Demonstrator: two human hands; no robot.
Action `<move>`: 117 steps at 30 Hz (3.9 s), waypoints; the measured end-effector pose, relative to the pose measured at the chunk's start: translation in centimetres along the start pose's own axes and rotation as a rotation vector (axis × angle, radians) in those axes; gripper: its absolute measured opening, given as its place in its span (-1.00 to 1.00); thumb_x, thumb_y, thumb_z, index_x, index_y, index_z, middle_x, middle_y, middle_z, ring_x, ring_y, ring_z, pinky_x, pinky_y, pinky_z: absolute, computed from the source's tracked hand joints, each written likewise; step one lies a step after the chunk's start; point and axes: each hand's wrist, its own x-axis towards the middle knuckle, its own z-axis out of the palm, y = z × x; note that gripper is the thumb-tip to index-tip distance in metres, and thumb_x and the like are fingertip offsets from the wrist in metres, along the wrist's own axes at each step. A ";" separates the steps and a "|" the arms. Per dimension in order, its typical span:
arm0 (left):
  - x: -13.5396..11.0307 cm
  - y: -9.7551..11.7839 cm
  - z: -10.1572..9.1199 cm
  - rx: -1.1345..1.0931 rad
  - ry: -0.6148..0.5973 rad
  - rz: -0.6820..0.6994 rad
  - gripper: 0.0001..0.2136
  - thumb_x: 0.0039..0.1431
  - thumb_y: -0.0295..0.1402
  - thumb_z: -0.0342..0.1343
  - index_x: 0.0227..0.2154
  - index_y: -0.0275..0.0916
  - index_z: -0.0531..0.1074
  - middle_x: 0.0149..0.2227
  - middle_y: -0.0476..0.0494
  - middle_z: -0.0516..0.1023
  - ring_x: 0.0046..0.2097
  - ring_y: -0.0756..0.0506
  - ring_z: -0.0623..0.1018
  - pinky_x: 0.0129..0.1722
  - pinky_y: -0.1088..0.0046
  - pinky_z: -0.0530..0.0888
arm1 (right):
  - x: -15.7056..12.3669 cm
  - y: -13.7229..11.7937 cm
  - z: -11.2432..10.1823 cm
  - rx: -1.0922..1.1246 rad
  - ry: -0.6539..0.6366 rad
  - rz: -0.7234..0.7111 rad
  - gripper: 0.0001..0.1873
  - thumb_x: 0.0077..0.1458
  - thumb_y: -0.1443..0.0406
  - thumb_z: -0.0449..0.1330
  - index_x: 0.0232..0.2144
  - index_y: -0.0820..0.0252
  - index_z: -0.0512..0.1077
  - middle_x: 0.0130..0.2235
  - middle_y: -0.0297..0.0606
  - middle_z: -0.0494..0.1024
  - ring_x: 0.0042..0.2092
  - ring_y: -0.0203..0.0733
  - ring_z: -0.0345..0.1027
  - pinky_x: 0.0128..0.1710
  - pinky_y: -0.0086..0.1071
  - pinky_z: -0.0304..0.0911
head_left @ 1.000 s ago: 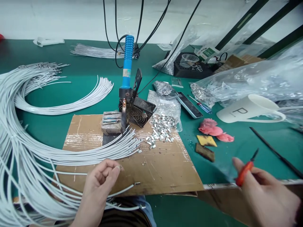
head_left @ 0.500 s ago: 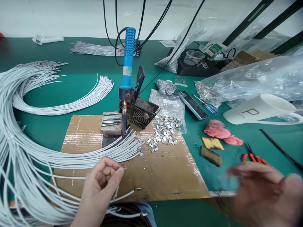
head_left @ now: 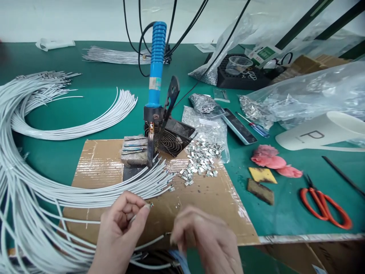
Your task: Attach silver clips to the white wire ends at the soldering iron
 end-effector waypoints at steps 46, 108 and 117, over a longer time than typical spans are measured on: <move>2.1 0.6 0.3 -0.169 -0.041 -0.162 -0.75 -0.11 -0.26 0.47 -0.55 -0.26 0.52 -0.66 0.14 0.27 -0.56 0.10 0.14 -0.53 0.61 0.06 | 3.3 5.4 -2.7 -0.762 0.169 -0.245 -0.86 0.25 0.34 0.26 -0.40 0.13 0.48 -0.45 -0.35 0.49 -0.40 -0.23 0.39 -0.39 -0.41 0.31; 0.9 1.0 1.1 0.009 -0.003 -0.068 -0.80 -0.12 -0.31 0.39 -0.61 -0.24 0.47 -0.73 0.06 0.41 -0.64 0.09 0.26 -0.60 0.64 0.11 | 2.6 0.4 1.9 0.429 0.136 0.495 -0.78 -0.14 0.13 0.55 -0.49 0.14 0.72 -0.48 -0.31 0.60 -0.49 -0.35 0.47 -0.44 -0.57 0.46; 0.9 0.6 0.9 0.031 -0.007 -0.048 -0.80 -0.11 -0.29 0.39 -0.61 -0.23 0.48 -0.73 0.07 0.38 -0.65 0.09 0.25 -0.61 0.64 0.10 | 2.5 0.5 1.9 0.455 0.153 0.504 -0.78 -0.15 0.13 0.56 -0.51 0.13 0.71 -0.51 -0.34 0.61 -0.51 -0.36 0.47 -0.45 -0.57 0.45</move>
